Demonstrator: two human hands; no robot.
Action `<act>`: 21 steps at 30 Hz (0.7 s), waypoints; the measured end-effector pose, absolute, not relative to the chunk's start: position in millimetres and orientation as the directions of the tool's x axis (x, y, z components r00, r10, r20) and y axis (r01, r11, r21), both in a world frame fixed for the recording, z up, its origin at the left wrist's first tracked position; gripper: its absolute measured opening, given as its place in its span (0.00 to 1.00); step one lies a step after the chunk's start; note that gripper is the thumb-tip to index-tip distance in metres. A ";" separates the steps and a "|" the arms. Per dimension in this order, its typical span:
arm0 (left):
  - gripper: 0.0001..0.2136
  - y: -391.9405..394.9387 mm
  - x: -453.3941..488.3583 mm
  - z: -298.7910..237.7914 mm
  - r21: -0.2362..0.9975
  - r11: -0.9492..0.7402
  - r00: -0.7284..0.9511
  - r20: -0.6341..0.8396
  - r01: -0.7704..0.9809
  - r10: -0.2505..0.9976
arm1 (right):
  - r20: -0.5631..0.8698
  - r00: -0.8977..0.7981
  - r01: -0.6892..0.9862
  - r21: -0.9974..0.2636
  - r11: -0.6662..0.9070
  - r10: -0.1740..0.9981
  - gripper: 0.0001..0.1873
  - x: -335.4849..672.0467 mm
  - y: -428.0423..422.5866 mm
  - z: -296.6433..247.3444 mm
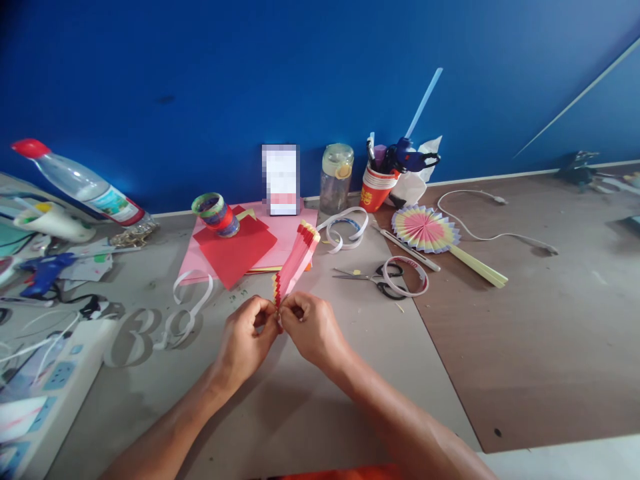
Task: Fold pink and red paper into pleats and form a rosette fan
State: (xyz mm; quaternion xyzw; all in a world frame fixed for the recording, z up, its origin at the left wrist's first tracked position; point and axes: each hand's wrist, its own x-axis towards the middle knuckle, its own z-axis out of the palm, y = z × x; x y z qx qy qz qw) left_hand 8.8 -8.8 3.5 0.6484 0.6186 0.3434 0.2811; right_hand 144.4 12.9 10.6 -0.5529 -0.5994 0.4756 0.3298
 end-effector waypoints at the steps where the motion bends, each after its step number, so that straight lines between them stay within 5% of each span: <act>1: 0.04 -8.7 8.6 3.7 0.781 -0.086 0.002 0.108 0.618 0.994 | -0.121 -0.171 0.359 -0.932 -0.053 0.978 0.07 144.5 12.9 10.5; 8: 0.06 -9.4 9.4 4.5 0.742 -0.161 0.023 0.192 0.650 0.981 | -0.015 -0.135 0.449 -0.892 0.048 0.991 0.07 140.2 12.6 8.9; 16: 0.05 -8.8 8.7 4.1 0.765 -0.135 0.011 0.165 0.630 0.986 | -0.121 -0.169 0.332 -0.941 -0.059 0.978 0.07 143.1 11.3 7.5; 21: 0.05 -10.3 8.8 4.9 0.744 -0.163 0.018 0.199 0.648 0.980 | -0.061 -0.144 0.374 -0.927 -0.002 0.988 0.07 141.4 10.7 9.7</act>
